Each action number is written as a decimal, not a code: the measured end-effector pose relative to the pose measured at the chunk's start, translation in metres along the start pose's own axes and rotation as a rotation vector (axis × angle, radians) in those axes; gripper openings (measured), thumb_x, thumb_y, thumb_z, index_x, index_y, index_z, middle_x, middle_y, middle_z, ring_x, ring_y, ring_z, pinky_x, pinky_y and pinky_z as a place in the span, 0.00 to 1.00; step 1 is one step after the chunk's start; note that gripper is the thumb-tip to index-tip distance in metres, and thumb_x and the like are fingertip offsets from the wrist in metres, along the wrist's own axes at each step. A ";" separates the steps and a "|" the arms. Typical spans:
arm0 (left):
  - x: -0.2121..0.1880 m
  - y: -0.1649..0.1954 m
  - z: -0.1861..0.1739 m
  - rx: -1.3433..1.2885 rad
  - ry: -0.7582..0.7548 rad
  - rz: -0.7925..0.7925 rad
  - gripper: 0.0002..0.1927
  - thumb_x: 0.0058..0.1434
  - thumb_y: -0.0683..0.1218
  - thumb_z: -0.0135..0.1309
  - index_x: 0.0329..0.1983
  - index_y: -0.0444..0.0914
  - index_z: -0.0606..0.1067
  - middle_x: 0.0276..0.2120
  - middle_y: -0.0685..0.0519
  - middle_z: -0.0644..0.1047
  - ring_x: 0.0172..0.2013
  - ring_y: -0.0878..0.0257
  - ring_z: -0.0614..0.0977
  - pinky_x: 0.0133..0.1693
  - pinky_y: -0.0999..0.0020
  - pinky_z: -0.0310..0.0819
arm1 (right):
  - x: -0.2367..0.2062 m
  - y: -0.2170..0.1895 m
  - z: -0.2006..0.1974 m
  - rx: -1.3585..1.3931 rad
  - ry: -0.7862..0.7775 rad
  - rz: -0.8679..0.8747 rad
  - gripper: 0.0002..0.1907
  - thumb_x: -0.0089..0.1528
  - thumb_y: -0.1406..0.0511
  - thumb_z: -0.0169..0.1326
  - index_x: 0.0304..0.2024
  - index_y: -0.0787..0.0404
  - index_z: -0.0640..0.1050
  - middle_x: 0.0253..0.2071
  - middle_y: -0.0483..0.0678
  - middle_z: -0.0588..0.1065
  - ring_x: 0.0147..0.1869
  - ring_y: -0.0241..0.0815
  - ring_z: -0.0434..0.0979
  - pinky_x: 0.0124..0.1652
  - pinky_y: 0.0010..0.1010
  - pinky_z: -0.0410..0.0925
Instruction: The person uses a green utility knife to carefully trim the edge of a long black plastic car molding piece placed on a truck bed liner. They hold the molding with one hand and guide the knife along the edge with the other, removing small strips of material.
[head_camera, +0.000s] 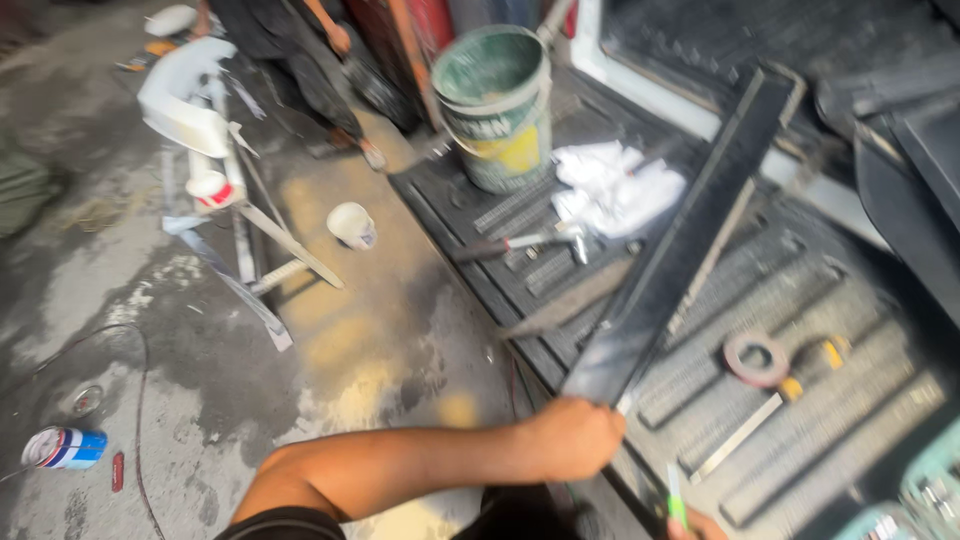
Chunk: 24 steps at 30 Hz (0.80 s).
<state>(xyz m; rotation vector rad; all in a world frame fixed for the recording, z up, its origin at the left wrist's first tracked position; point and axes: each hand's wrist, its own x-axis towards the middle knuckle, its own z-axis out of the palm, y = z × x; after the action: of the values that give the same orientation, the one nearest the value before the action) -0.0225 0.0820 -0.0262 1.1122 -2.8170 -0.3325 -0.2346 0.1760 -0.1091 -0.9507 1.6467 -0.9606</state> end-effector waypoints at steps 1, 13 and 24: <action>0.001 -0.001 -0.004 -0.040 -0.036 -0.038 0.08 0.57 0.40 0.51 0.36 0.29 0.75 0.28 0.38 0.80 0.29 0.44 0.85 0.32 0.52 0.80 | -0.008 0.004 -0.003 0.042 0.008 -0.072 0.13 0.64 0.67 0.57 0.48 0.67 0.82 0.21 0.51 0.78 0.22 0.36 0.74 0.25 0.28 0.65; 0.002 -0.015 -0.033 -0.196 -0.101 -0.021 0.11 0.62 0.44 0.51 0.31 0.29 0.72 0.25 0.36 0.79 0.28 0.40 0.83 0.35 0.49 0.78 | -0.068 -0.053 -0.013 0.193 -0.086 -0.009 0.13 0.65 0.65 0.53 0.49 0.65 0.79 0.22 0.46 0.76 0.18 0.33 0.72 0.19 0.26 0.64; -0.001 -0.011 -0.089 -0.512 -0.101 -0.153 0.19 0.65 0.49 0.51 0.24 0.30 0.70 0.23 0.37 0.78 0.26 0.42 0.82 0.31 0.52 0.77 | -0.068 -0.055 -0.007 0.176 -0.115 -0.059 0.14 0.65 0.63 0.53 0.49 0.63 0.81 0.21 0.44 0.77 0.18 0.32 0.74 0.19 0.24 0.66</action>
<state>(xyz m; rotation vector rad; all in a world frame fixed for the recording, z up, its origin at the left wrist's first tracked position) -0.0002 0.0599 0.0578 1.2052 -2.4977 -1.0749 -0.2182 0.2182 -0.0341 -0.9214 1.4207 -1.0519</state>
